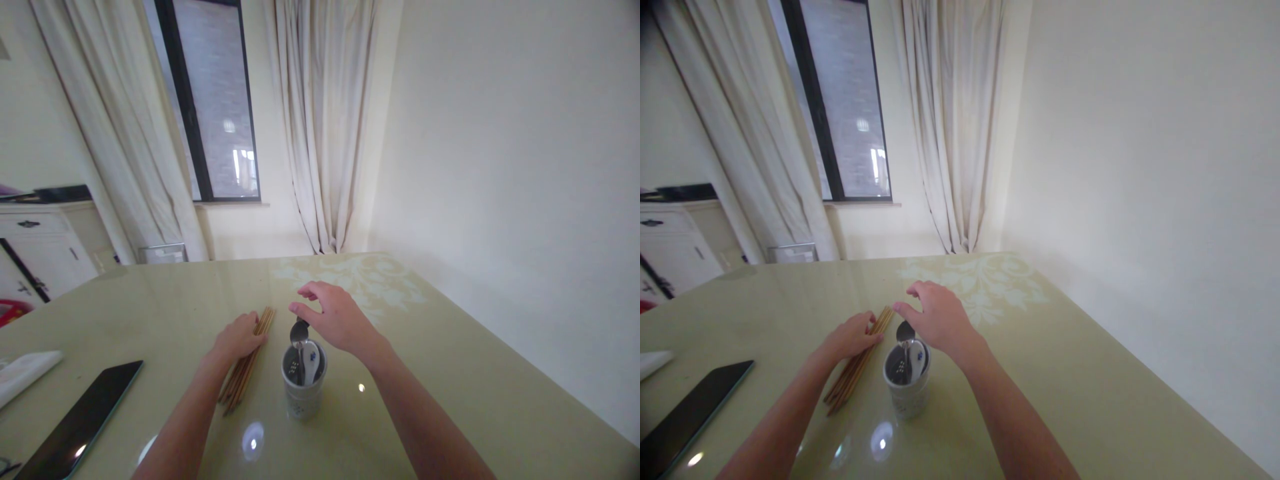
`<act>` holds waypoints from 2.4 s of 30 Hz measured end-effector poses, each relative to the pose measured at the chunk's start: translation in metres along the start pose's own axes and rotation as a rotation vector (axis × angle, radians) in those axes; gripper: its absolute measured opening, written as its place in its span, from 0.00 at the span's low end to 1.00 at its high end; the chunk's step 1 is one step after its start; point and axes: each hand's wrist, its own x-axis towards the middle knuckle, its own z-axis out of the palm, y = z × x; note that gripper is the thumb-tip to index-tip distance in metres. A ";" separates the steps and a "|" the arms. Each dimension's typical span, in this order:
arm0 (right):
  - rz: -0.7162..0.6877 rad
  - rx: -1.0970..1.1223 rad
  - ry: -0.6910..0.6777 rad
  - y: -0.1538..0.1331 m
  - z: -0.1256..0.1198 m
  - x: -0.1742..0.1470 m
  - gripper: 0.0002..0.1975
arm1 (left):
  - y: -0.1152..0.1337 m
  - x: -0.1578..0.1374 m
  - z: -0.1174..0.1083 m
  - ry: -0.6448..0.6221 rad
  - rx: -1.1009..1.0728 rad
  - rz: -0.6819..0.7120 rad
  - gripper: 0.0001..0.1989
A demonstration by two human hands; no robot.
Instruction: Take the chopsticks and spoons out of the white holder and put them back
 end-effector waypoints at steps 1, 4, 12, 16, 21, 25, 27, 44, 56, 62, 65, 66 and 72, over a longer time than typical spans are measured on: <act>0.001 -0.001 -0.001 0.000 0.000 0.000 0.17 | -0.001 0.000 0.000 -0.001 0.001 0.002 0.23; 0.002 -0.014 -0.015 0.000 -0.001 0.000 0.16 | -0.002 0.000 0.001 -0.008 0.012 0.013 0.25; -0.041 0.006 -0.168 0.004 -0.004 0.000 0.10 | -0.004 0.000 0.002 -0.001 0.027 0.051 0.19; -0.027 0.069 -0.183 0.009 -0.001 0.001 0.11 | 0.006 -0.007 -0.020 0.046 0.006 0.069 0.19; -0.005 0.091 -0.179 0.015 0.002 0.003 0.10 | 0.045 -0.041 -0.076 -0.010 -0.466 0.412 0.20; -0.034 0.028 -0.153 0.015 0.000 0.003 0.05 | 0.070 -0.060 -0.090 -0.123 -0.580 0.498 0.17; -0.046 -0.012 -0.143 0.016 0.001 0.003 0.06 | 0.076 -0.061 -0.086 -0.073 -0.525 0.452 0.15; 0.058 -0.027 -0.177 0.019 0.004 0.004 0.06 | -0.009 -0.014 -0.061 0.297 -0.914 -0.029 0.32; 0.000 0.280 0.188 0.012 -0.020 0.007 0.07 | -0.034 -0.004 -0.009 0.300 -0.480 -0.253 0.11; 0.010 0.383 0.253 0.009 -0.014 0.008 0.09 | 0.003 -0.014 -0.054 0.332 -0.535 -0.093 0.17; -0.025 0.405 0.266 0.004 -0.011 0.007 0.09 | 0.050 -0.038 -0.086 0.234 -0.862 0.259 0.28; -0.038 0.411 0.279 0.002 -0.011 0.006 0.09 | 0.067 -0.049 -0.094 0.184 -0.936 0.354 0.29; -0.051 0.525 0.428 -0.009 -0.015 0.001 0.09 | 0.127 -0.087 -0.104 0.183 -1.133 0.493 0.21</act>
